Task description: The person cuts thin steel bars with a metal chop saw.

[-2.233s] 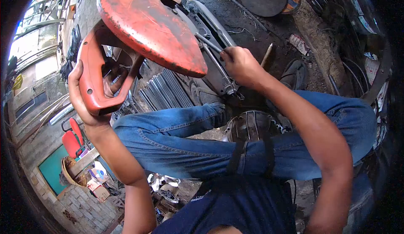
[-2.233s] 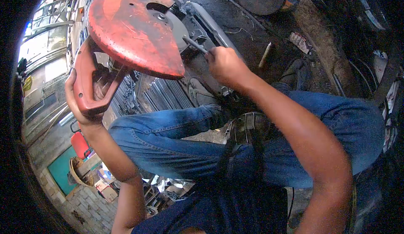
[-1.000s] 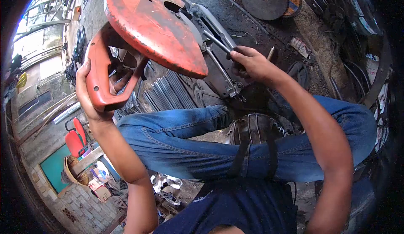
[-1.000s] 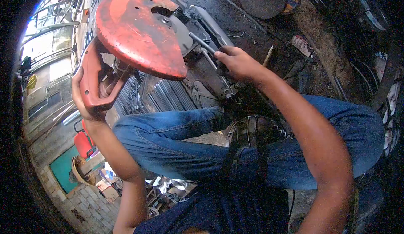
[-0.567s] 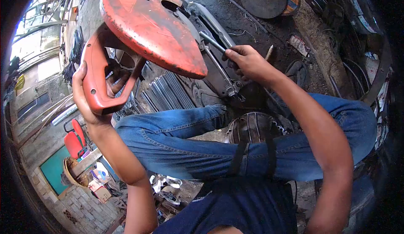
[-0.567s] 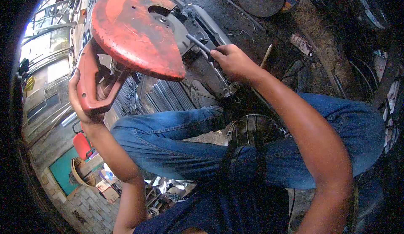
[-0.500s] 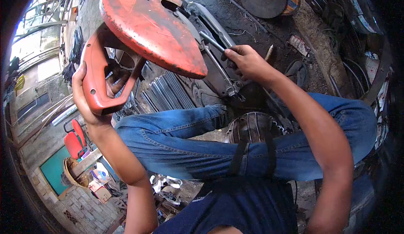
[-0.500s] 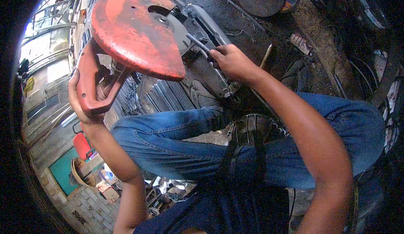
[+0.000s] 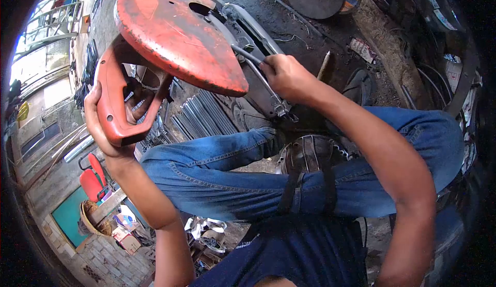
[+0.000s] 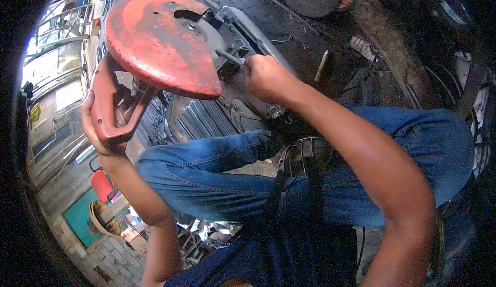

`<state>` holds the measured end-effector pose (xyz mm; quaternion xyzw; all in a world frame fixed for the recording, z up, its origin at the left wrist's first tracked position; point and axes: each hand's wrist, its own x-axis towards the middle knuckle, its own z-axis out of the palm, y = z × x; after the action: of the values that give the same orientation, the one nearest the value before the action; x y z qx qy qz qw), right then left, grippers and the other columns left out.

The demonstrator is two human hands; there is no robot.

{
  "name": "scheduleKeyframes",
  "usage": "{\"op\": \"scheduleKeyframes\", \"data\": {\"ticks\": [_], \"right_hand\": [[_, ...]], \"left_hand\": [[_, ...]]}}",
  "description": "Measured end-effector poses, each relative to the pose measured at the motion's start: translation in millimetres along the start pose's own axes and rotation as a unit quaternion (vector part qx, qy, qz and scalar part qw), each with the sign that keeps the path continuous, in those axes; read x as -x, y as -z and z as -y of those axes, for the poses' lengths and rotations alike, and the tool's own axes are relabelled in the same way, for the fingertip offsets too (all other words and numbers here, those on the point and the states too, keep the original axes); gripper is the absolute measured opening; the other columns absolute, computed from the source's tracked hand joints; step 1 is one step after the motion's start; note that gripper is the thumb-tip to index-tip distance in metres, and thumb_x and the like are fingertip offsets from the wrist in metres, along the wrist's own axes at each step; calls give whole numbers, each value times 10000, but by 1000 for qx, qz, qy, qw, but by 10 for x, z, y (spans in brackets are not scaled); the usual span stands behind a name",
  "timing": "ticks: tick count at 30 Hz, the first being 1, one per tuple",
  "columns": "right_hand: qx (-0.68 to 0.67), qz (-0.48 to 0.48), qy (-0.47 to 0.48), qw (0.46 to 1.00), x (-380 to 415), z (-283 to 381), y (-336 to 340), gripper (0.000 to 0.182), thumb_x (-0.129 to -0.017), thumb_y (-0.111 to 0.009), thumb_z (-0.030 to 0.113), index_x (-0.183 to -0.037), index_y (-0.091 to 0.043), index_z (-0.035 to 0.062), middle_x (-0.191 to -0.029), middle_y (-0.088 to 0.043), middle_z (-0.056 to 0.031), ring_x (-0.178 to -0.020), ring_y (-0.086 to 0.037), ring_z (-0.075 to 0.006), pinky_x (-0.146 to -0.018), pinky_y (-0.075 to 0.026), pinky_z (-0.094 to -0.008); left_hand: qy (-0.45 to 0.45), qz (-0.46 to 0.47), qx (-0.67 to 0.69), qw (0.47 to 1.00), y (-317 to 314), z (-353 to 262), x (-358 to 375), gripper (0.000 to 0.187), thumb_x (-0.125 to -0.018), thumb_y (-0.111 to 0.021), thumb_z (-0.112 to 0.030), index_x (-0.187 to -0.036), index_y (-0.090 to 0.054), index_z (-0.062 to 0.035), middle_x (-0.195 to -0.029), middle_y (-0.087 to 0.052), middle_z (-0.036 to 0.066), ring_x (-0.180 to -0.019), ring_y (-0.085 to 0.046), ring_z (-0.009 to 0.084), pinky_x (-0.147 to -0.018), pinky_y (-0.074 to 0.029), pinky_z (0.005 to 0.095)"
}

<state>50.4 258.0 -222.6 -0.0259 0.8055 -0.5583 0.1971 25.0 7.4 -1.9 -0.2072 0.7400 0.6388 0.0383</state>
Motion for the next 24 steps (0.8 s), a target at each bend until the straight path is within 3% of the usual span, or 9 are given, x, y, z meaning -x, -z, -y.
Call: {"op": "scheduleKeyframes", "data": {"ticks": [1,16,24], "right_hand": [[-6,-2,-11,1000,12,-9,-11,315,-944,-533,226,-927,-641,-69,-800,-598,-315,-807,-634,-439,-697,-471,-479],[6,9,9,1000,44,-21,-8,290,-923,-536,206,-965,-644,-59,-877,-623,-309,-887,-630,-437,-768,-478,-483],[13,-14,15,1000,73,-55,3,280,-900,-556,198,-942,-662,-58,-837,-624,-304,-857,-631,-440,-771,-479,-480]], "left_hand": [[-1,1,-5,1000,-1,1,-3,616,-870,-513,-434,-1330,-444,-30,-1202,-551,153,-987,-633,334,-761,-592,485],[11,43,20,999,9,13,-5,597,-875,-514,-424,-1334,-452,-46,-1214,-549,131,-1030,-614,311,-790,-579,496],[4,35,33,999,-8,22,-10,583,-878,-519,-412,-1326,-457,-44,-1193,-560,132,-1017,-615,299,-809,-575,473]]}}
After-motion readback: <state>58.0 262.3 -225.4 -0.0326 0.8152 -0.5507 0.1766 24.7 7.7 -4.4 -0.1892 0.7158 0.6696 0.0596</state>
